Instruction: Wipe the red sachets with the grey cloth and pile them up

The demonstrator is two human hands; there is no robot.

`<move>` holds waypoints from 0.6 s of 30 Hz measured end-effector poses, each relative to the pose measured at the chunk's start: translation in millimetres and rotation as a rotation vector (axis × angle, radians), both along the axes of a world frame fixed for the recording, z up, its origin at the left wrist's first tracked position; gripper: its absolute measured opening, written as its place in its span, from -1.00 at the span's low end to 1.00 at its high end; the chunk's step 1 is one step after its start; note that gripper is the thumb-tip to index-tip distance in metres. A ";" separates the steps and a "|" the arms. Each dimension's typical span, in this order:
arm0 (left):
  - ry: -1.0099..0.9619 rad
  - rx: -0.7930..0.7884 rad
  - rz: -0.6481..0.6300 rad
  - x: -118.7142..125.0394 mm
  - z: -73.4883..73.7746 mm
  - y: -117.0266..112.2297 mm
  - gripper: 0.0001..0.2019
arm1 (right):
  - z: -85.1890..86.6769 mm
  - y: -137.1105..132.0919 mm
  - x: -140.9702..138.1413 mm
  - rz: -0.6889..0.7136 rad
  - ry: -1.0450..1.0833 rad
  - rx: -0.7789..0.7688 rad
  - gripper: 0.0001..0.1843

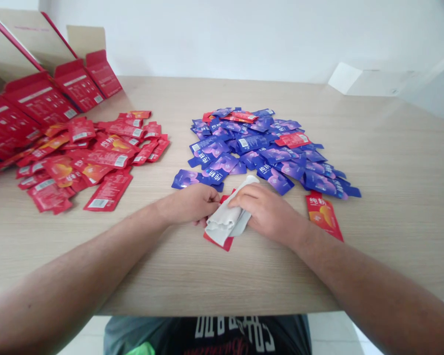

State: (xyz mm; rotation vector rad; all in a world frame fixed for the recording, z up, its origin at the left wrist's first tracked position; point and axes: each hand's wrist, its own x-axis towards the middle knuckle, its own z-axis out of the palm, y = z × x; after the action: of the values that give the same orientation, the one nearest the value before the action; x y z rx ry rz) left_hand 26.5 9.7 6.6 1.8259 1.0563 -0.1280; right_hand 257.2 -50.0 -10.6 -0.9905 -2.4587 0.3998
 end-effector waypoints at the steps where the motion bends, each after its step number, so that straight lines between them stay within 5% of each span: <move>1: -0.020 0.011 0.005 -2.2 -1.0 -1.0 -0.76 | -1.7 -0.7 -2.6 -0.018 0.017 0.009 -0.69; 7: -0.068 0.031 -0.025 -9.7 -4.0 -3.9 -0.78 | -2.1 -15.4 -21.2 0.226 0.024 -0.005 -0.78; 13: -0.099 -0.004 0.029 -11.0 -6.2 -2.7 -0.79 | -5.9 -9.0 -16.3 0.018 0.065 -0.004 -0.73; 18: -0.130 0.025 0.000 -11.1 -7.2 -4.0 -0.76 | -2.2 -17.8 -24.8 0.185 0.017 -0.016 -0.75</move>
State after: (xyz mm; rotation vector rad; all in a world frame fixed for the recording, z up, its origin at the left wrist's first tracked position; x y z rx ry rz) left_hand 15.4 5.7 -0.6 1.8304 0.9707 0.0045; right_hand 232.4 -67.8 -12.8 -0.7647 -2.5442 0.4873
